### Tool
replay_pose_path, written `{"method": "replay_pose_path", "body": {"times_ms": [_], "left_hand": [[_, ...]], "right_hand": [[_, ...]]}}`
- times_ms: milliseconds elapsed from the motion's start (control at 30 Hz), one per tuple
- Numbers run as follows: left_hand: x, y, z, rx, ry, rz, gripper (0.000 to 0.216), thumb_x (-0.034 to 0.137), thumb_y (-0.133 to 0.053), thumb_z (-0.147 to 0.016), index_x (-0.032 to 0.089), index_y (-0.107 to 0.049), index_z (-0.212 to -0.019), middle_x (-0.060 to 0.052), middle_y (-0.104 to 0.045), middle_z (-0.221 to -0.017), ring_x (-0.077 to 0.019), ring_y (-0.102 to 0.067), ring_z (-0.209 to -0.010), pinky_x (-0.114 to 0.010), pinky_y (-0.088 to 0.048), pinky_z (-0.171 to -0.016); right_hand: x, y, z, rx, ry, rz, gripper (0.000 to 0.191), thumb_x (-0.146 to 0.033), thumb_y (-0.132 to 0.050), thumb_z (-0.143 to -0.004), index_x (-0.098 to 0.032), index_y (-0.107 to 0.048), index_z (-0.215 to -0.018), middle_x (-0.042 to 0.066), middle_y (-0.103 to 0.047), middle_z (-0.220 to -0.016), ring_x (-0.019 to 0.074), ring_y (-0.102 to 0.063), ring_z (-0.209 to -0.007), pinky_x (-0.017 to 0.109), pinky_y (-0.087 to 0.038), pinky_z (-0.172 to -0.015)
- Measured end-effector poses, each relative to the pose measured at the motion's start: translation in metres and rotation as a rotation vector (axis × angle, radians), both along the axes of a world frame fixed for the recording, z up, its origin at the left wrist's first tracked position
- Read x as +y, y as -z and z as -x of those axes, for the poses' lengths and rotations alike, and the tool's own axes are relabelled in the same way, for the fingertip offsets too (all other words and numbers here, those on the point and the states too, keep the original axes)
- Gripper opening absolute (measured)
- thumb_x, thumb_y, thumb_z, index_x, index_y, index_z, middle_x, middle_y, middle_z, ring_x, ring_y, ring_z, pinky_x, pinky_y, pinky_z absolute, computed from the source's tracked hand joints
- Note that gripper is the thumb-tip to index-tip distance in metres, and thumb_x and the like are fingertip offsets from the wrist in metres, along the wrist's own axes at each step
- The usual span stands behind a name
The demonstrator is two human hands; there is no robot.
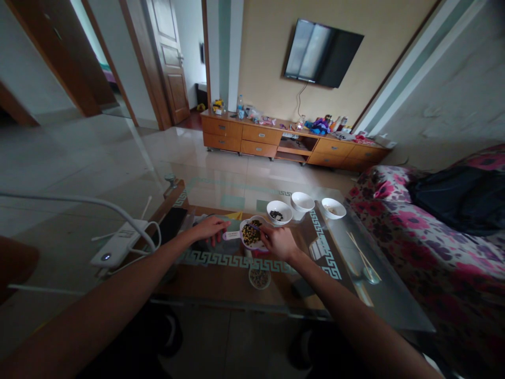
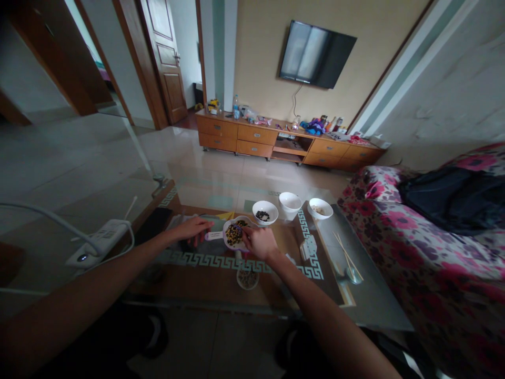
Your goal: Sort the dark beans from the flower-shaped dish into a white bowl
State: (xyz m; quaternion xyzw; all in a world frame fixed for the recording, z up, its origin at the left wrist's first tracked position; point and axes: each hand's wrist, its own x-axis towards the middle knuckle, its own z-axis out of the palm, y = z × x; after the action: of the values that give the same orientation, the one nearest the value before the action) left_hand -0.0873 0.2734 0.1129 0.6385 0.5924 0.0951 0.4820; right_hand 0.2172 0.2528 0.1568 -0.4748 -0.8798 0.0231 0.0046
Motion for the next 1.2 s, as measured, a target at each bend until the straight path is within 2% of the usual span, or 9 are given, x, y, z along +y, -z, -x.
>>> {"method": "replay_pose_path", "body": {"times_ms": [167,433,633,767,1033,1200], "left_hand": [[-0.001,-0.002,0.0,-0.002,-0.002,0.004,0.048,0.057,-0.038,-0.107,0.016,-0.062,-0.099,-0.01,-0.071,-0.08,-0.0193,-0.066,-0.054,-0.026,-0.043,-0.046],[0.001,0.002,0.001,-0.009,0.007,-0.005,0.049,0.054,-0.037,-0.109,0.015,-0.064,-0.096,-0.008,-0.07,-0.077,-0.0182,-0.066,-0.053,-0.024,-0.042,-0.043],[0.0,0.001,-0.001,-0.006,0.001,0.0,0.047,0.052,-0.037,-0.109,0.014,-0.063,-0.098,-0.008,-0.069,-0.077,-0.019,-0.066,-0.054,-0.025,-0.042,-0.044],[-0.001,-0.003,-0.002,0.0,-0.004,0.003,0.045,0.05,-0.038,-0.11,0.014,-0.062,-0.099,-0.008,-0.069,-0.077,-0.0192,-0.066,-0.054,-0.025,-0.042,-0.044],[-0.001,-0.001,0.0,-0.006,0.002,-0.003,0.046,0.051,-0.037,-0.11,0.014,-0.063,-0.099,-0.008,-0.069,-0.076,-0.0195,-0.067,-0.054,-0.025,-0.041,-0.043],[0.0,0.0,0.0,-0.01,0.005,-0.006,0.047,0.052,-0.038,-0.11,0.014,-0.063,-0.098,-0.008,-0.07,-0.076,-0.0193,-0.067,-0.054,-0.025,-0.041,-0.043]], "right_hand": [[0.011,-0.001,-0.016,0.041,0.076,-0.091,0.045,-0.039,-0.041,-0.113,-0.028,-0.07,-0.146,0.01,-0.084,-0.113,0.0246,-0.079,-0.096,0.03,-0.053,-0.078],[0.04,-0.002,-0.064,0.002,0.399,-0.214,0.044,-0.038,-0.043,-0.112,-0.024,-0.075,-0.139,0.013,-0.085,-0.105,0.0262,-0.08,-0.088,0.029,-0.051,-0.073],[0.041,-0.003,-0.07,0.037,0.431,-0.256,0.046,-0.038,-0.043,-0.112,-0.023,-0.073,-0.144,0.013,-0.085,-0.107,0.0256,-0.08,-0.088,0.03,-0.054,-0.075],[0.037,-0.003,-0.064,0.024,0.389,-0.234,0.049,-0.039,-0.041,-0.112,-0.022,-0.071,-0.146,0.013,-0.085,-0.104,0.0268,-0.08,-0.088,0.031,-0.055,-0.076],[0.016,0.005,-0.028,0.022,0.044,-0.049,0.046,-0.039,-0.042,-0.111,-0.029,-0.071,-0.146,0.01,-0.084,-0.115,0.028,-0.079,-0.099,0.034,-0.057,-0.082],[0.004,0.008,-0.009,-0.054,-0.015,0.036,0.047,-0.039,-0.041,-0.112,-0.026,-0.072,-0.145,0.014,-0.083,-0.117,0.0303,-0.08,-0.098,0.039,-0.057,-0.086]]}}
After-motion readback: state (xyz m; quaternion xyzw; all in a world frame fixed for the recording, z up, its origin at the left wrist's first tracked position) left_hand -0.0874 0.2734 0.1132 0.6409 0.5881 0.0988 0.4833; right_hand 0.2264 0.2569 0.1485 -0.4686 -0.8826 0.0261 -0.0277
